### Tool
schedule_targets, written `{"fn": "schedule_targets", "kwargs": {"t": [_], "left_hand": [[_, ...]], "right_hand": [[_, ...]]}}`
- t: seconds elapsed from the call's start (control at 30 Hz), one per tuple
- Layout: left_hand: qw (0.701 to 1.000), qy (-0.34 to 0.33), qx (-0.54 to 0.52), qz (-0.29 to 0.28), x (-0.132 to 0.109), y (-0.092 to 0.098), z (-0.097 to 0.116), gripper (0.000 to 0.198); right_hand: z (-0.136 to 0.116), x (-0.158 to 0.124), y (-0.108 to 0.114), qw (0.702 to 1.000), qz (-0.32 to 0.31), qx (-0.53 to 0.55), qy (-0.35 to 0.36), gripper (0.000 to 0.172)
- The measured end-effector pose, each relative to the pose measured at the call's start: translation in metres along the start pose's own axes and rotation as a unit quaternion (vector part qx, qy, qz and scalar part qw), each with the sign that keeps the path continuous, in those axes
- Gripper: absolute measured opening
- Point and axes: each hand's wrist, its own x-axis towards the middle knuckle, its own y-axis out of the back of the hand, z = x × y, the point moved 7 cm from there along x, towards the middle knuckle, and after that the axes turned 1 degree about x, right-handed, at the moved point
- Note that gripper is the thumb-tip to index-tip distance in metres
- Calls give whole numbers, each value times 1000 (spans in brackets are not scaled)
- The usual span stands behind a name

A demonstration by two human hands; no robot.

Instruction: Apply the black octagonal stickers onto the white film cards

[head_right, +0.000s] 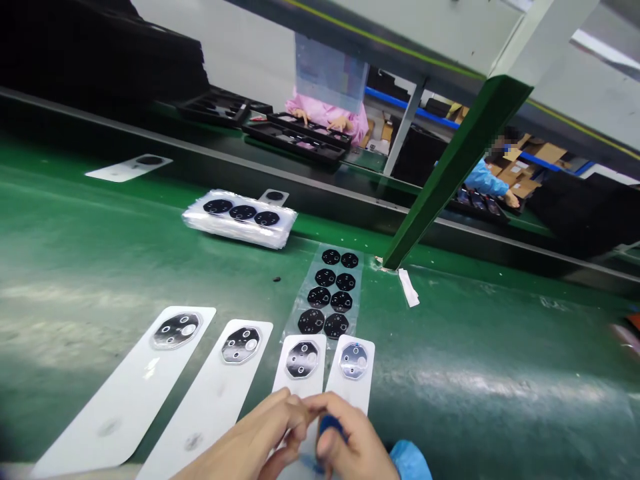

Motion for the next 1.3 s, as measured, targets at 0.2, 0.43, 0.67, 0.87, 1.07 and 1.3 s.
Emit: {"fn": "schedule_targets", "kwargs": {"t": [0.2,0.43,0.67,0.87,1.07,1.3], "left_hand": [[990,-25,72,117,48,5,6,22],[945,-101,307,54,76,-22,4,42],[878,-137,456,41,74,-34,9,49],[841,-144,522,19,74,-48,11,52],[875,-138,465,-8,81,-41,8,49],[974,-40,221,6,114,-7,-8,27]], "right_hand": [[21,-24,48,985,131,-34,-110,45],[26,-30,82,974,173,-146,-24,37],[13,-33,43,815,115,-551,137,33],[28,-32,41,760,194,-608,118,40],[18,-32,34,749,198,-603,187,46],[16,-34,36,772,202,-570,194,45]]}}
